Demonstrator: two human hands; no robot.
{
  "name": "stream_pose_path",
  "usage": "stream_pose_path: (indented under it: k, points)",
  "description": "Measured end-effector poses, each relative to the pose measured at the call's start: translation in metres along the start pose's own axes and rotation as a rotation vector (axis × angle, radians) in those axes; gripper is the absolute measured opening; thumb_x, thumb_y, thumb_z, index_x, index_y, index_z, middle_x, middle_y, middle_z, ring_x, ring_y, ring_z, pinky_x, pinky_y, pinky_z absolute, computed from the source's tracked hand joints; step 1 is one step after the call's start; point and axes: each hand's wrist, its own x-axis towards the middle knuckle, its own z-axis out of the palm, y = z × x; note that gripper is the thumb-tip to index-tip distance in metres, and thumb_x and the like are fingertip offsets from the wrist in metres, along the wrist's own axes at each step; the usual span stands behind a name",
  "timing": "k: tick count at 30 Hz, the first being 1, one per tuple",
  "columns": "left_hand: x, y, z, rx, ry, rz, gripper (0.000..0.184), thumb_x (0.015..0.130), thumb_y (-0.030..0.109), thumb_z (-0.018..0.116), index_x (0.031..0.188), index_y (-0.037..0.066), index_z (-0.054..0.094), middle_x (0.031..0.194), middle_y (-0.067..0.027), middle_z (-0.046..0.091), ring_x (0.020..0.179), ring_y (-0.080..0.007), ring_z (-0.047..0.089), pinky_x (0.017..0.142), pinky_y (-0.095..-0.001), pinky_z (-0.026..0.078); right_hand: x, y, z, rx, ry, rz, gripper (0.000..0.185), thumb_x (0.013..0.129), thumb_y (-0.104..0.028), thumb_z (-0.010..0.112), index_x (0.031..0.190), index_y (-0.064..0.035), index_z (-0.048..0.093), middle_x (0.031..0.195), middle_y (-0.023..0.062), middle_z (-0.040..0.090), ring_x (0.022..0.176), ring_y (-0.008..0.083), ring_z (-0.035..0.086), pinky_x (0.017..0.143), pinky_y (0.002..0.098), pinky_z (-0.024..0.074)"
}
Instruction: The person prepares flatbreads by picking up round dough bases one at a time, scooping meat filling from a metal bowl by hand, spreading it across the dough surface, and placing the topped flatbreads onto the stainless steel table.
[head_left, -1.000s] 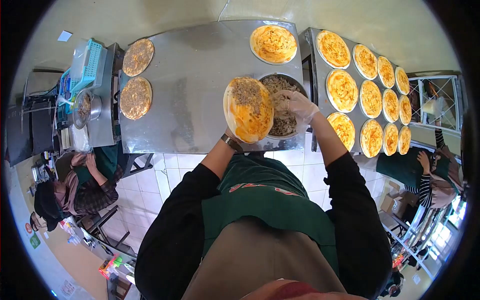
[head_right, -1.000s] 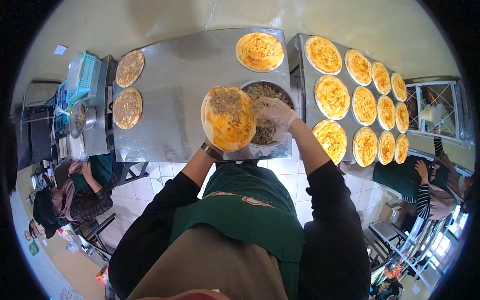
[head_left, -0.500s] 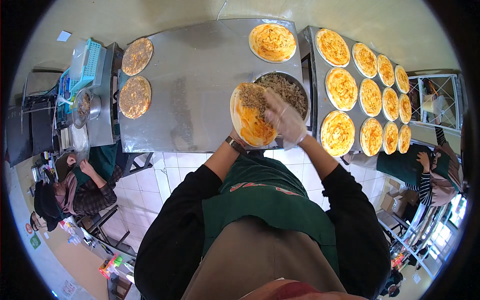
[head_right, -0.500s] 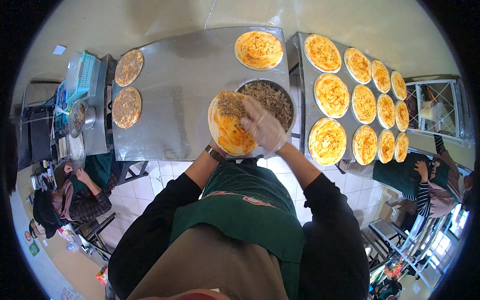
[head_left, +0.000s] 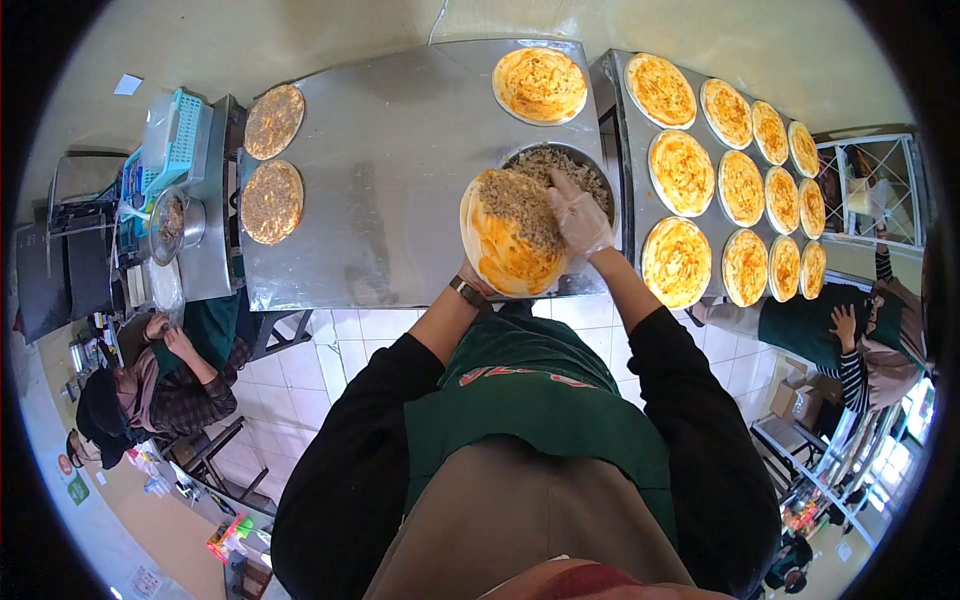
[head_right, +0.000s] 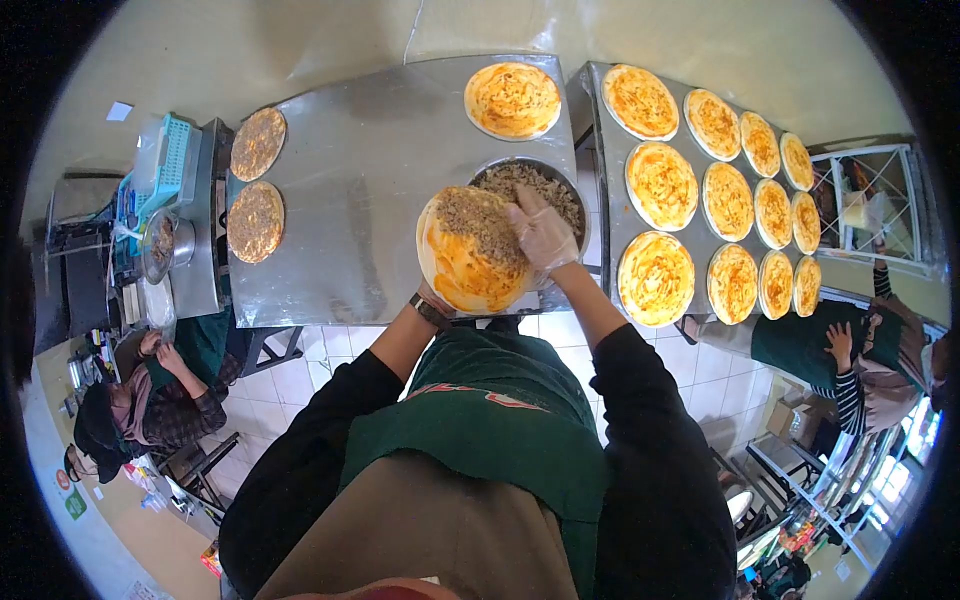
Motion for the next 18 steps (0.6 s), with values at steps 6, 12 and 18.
stream_pose_path:
  k: [6,12,18]
  points:
    - [-0.001,-0.001,-0.004,-0.001,0.028,0.021,0.058,0.095,0.051,0.038,0.140,0.013,0.040,0.140,-0.0128,0.046,0.125,-0.0313,0.049,0.103,-0.0517,0.040,-0.031,-0.004,-0.001,-0.031,0.075,-0.039,0.060,0.098,-0.045,0.037,0.135,0.0024,0.043,0.136,0.0246,0.046,0.126,0.0367,0.045,0.105,0.0380,0.0362]
    - [0.001,0.008,-0.003,0.156,0.052,0.078,0.054,0.095,0.042,0.040,0.136,0.008,0.043,0.136,-0.0159,0.050,0.120,-0.0313,0.053,0.101,-0.0493,0.043,-0.044,0.017,0.023,1.442,0.040,0.483,0.078,0.095,-0.063,0.022,0.137,-0.0008,0.042,0.138,0.0126,0.048,0.126,0.0258,0.046,0.106,0.0363,0.0365]
    - [0.016,0.013,0.024,0.231,0.179,-0.176,0.051,0.096,0.040,0.040,0.133,0.004,0.047,0.126,-0.0164,0.058,0.111,-0.0278,0.060,0.099,-0.0434,0.046,-0.013,0.011,-0.010,1.662,-0.033,0.448,0.063,0.098,-0.052,0.035,0.136,-0.0023,0.044,0.136,0.0189,0.048,0.127,0.0307,0.045,0.108,0.0372,0.0348]
